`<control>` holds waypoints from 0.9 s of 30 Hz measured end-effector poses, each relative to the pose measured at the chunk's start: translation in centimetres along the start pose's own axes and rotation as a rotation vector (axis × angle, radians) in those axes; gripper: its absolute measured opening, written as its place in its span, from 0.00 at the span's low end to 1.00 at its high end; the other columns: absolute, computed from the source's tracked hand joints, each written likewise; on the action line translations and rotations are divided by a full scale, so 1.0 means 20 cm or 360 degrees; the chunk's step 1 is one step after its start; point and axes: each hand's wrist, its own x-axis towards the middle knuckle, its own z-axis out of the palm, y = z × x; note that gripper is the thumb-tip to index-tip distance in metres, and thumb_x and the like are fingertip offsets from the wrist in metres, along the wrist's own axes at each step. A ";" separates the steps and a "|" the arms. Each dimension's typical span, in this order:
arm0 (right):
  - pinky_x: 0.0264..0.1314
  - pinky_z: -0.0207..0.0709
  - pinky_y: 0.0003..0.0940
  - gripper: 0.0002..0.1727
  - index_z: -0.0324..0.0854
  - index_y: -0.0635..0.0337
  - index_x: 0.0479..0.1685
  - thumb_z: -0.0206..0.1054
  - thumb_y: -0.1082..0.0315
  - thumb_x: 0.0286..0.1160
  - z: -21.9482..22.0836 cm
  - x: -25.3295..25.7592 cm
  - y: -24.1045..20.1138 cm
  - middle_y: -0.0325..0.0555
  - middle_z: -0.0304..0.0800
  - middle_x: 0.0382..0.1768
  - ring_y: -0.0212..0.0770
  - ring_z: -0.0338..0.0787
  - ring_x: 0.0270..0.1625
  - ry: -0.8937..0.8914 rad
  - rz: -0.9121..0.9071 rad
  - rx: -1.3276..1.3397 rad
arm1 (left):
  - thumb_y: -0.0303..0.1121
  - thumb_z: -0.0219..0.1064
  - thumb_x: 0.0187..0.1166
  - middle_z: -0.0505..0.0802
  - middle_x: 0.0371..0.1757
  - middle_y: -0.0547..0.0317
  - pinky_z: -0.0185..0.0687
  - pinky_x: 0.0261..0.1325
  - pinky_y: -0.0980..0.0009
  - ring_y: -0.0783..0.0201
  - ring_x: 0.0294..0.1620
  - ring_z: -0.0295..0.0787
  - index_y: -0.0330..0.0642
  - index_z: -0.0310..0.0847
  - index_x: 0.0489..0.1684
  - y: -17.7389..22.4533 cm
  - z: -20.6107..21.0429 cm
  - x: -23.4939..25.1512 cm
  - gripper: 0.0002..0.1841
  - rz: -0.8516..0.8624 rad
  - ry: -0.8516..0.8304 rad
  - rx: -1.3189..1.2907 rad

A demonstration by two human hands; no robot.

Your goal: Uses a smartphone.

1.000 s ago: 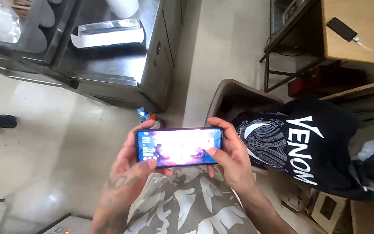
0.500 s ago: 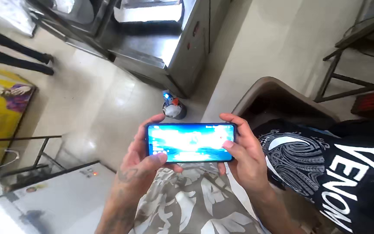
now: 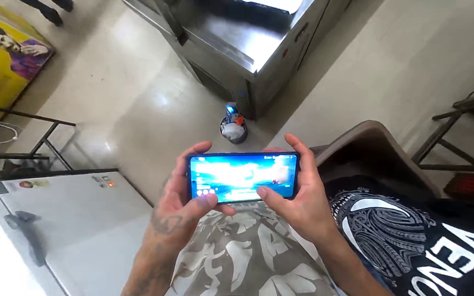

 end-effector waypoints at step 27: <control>0.42 0.93 0.35 0.67 0.36 0.33 0.95 0.85 0.58 0.54 1.73 0.50 -0.15 0.38 0.66 0.83 0.41 0.88 0.63 -0.0930 -0.0340 -0.0588 | 0.35 0.64 0.82 0.95 0.46 0.53 0.91 0.51 0.60 0.59 0.45 0.94 0.42 0.91 0.44 -0.15 -1.51 -0.59 0.10 0.0695 0.0560 -0.0622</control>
